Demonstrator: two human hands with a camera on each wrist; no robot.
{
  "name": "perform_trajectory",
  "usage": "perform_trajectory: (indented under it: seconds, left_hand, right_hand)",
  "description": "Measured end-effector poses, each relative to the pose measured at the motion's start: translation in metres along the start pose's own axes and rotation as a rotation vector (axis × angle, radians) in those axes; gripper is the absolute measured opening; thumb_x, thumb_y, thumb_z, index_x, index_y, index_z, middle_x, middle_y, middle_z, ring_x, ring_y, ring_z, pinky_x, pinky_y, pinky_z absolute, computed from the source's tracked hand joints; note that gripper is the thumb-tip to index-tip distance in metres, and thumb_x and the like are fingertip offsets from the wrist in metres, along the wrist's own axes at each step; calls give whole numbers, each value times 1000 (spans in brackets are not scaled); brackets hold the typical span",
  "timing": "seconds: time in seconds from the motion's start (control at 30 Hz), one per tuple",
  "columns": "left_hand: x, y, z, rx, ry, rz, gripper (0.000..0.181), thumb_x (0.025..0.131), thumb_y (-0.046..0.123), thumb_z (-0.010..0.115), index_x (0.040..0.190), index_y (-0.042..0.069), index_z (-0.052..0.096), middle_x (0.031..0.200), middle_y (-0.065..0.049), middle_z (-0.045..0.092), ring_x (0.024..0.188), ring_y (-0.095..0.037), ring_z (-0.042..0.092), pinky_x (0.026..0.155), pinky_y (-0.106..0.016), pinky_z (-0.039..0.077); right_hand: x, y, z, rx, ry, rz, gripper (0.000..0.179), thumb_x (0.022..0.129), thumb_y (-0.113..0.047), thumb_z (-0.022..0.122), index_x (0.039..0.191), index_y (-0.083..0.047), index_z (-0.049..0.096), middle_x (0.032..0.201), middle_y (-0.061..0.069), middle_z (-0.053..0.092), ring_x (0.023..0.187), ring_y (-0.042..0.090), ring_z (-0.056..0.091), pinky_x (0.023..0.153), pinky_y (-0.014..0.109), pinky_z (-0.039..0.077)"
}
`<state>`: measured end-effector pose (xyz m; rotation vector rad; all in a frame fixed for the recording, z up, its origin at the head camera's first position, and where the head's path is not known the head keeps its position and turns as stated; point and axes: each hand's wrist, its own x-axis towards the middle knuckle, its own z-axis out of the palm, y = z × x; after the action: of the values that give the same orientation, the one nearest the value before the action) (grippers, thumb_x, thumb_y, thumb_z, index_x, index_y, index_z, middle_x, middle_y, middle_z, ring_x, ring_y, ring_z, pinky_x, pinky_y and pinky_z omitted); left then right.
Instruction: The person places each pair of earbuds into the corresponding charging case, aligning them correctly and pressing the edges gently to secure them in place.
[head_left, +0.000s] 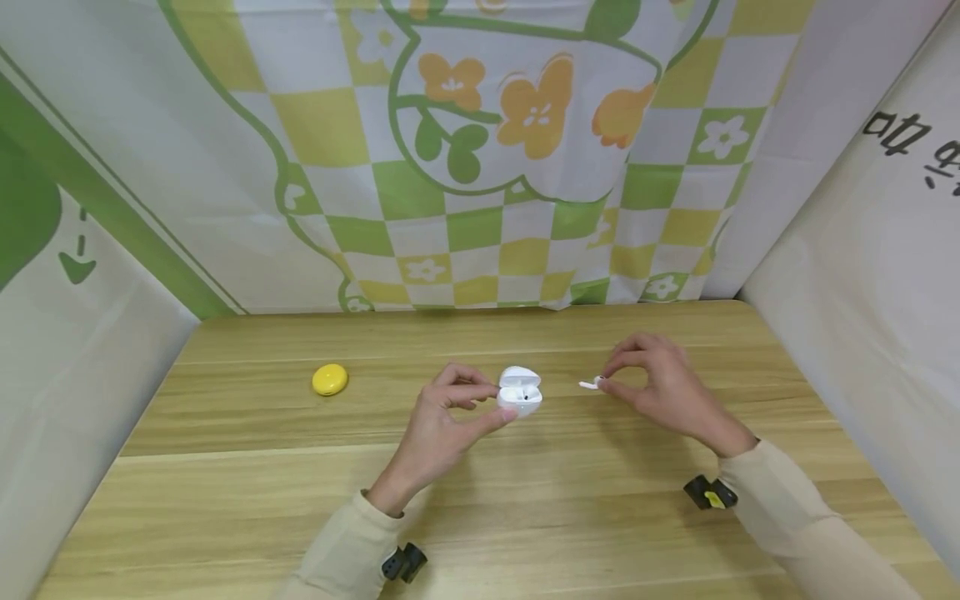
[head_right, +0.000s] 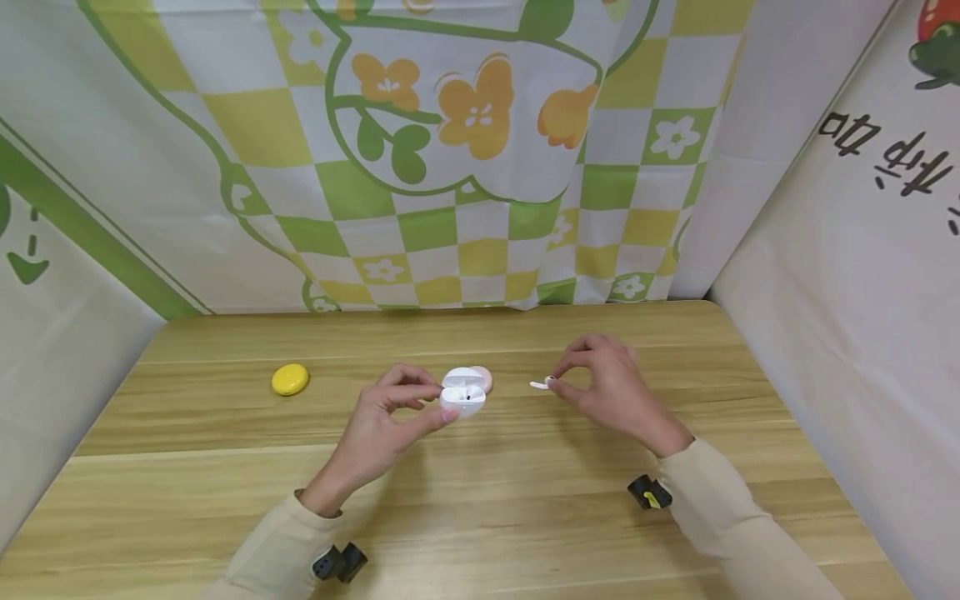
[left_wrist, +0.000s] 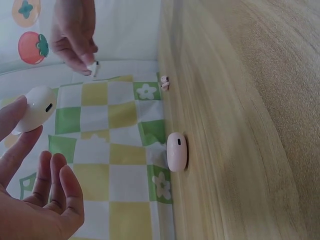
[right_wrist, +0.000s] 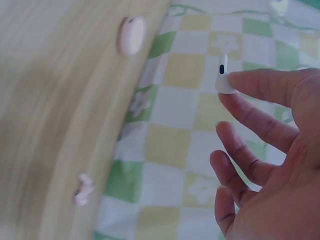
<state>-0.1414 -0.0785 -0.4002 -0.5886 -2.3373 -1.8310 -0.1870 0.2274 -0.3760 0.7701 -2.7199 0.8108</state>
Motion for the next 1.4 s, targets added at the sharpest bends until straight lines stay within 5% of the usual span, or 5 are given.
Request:
perform_trajectory:
  seconds: [0.57,1.4]
  left_hand:
    - [0,0,3,54,0,1,18,84,20,86,100,12,82,108,-1,60,104,-21,54,85,-42,43]
    - [0,1,7,55,-44,5,22,83,15,86,101,5,81,111,-2,58,104,-20,54,87,-48,47]
  right_hand:
    - [8,-56,-13,57,53,-222,19,75,-9,90,84,-21,78,102,-3,63,102,24,53,86,45,33]
    - [20,-73,-2,-9,6,-313,18,74,-6,90,85,-15,78,105,3,63,101,22,48,82,45,27]
